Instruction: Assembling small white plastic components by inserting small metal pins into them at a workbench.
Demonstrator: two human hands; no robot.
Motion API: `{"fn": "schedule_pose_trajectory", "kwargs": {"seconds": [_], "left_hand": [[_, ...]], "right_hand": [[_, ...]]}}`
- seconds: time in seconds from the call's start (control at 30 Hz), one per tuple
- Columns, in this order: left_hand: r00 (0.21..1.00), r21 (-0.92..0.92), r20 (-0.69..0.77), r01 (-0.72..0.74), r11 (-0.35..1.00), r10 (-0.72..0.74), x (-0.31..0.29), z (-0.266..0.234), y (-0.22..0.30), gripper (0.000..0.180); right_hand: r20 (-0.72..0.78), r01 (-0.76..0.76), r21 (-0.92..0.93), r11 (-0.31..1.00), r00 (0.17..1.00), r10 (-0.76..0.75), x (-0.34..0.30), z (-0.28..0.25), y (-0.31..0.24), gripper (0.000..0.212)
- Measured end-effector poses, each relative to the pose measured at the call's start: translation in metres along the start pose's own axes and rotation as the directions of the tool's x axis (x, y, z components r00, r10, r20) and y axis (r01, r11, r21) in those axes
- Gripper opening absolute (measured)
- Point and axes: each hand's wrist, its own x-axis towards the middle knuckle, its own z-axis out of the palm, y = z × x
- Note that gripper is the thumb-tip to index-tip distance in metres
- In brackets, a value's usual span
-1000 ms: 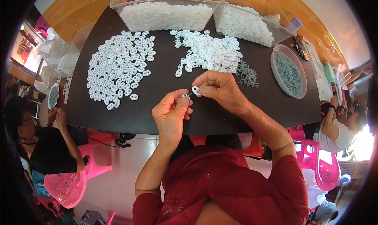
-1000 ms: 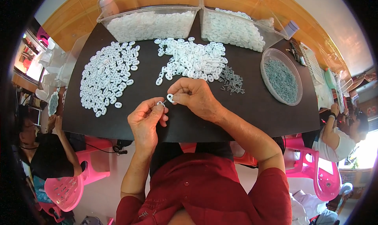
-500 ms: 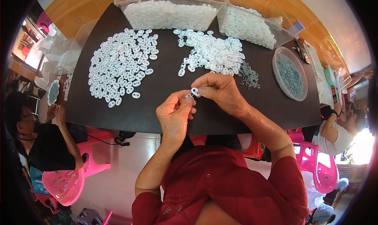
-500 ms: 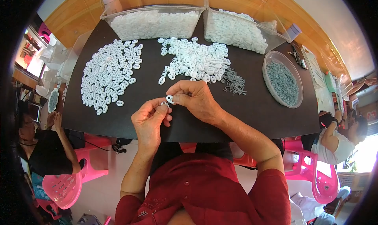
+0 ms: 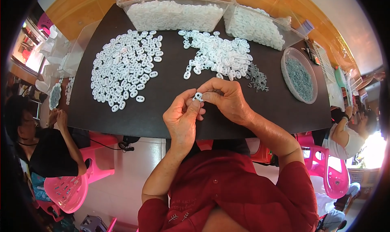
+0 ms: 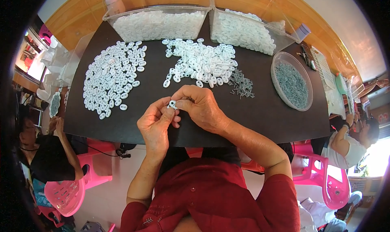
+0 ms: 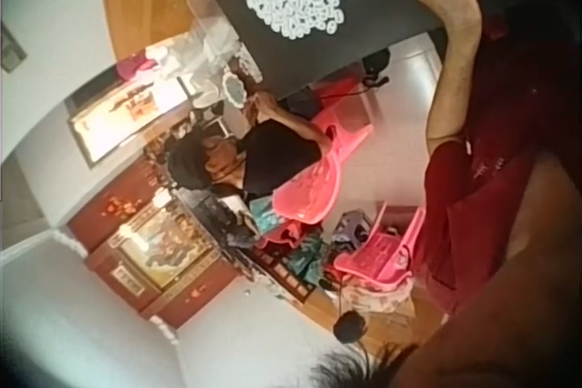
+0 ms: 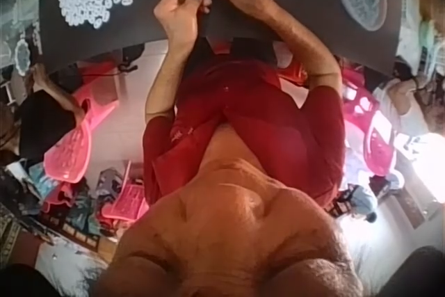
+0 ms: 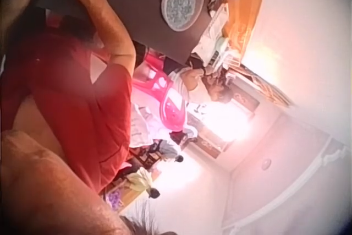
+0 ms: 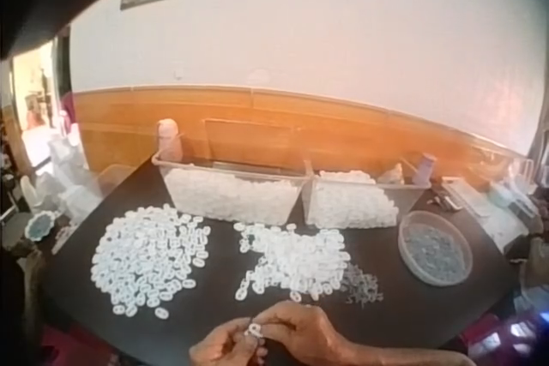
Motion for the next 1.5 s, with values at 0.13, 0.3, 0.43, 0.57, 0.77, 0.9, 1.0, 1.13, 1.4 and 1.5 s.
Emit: {"fn": "schedule_pose_trajectory", "kwargs": {"seconds": [0.13,0.3,0.43,0.57,0.77,0.9,1.0,1.13,1.4,1.5], "left_hand": [[1.0,-0.026,-0.014,-0.007,1.0,0.007,0.001,0.001,-0.005,0.024],[0.999,-0.058,-0.027,-0.029,0.998,0.027,0.003,0.003,-0.002,0.022],[0.997,-0.109,-0.043,-0.067,0.992,0.063,0.004,0.003,-0.002,0.02],[0.995,-0.122,-0.095,-0.051,0.991,0.039,0.003,0.013,0.004,0.018],[0.991,-0.161,-0.135,0.004,0.987,-0.026,0.002,0.015,0.008,0.015],[0.987,-0.171,-0.154,0.018,0.985,-0.045,0.002,0.015,0.007,0.015],[0.986,-0.171,-0.158,0.022,0.985,-0.05,0.002,0.016,0.008,0.015],[0.988,-0.137,-0.155,0.008,0.991,-0.029,0.002,0.016,0.009,0.014],[0.987,-0.16,-0.158,0.006,0.987,-0.032,0.001,0.013,0.009,0.015],[0.992,-0.156,-0.114,0.028,0.987,-0.046,0.002,0.011,0.012,0.015]], "right_hand": [[-0.082,0.092,-0.023,0.996,0.992,-0.093,-0.003,0.007,-0.005,0.007],[-0.066,0.258,-0.286,0.923,0.956,-0.287,-0.007,0.006,0.003,0.019],[-0.065,0.287,-0.357,0.889,0.942,-0.33,-0.013,0.011,-0.001,0.033],[-0.092,0.378,-0.461,0.803,0.879,-0.467,-0.013,0.014,0.002,0.036],[-0.127,0.418,-0.598,0.684,0.793,-0.596,-0.014,0.018,0.003,0.032],[-0.123,0.428,-0.621,0.657,0.775,-0.62,-0.013,0.019,0.002,0.031],[-0.118,0.427,-0.618,0.66,0.78,-0.614,-0.013,0.019,0.002,0.032],[-0.132,0.419,-0.605,0.677,0.785,-0.605,-0.014,0.02,0.005,0.032],[-0.169,0.386,-0.565,0.729,0.811,-0.561,-0.016,0.024,0.003,0.034],[-0.162,0.409,-0.594,0.693,0.783,-0.601,-0.015,0.021,0.005,0.035]]}}
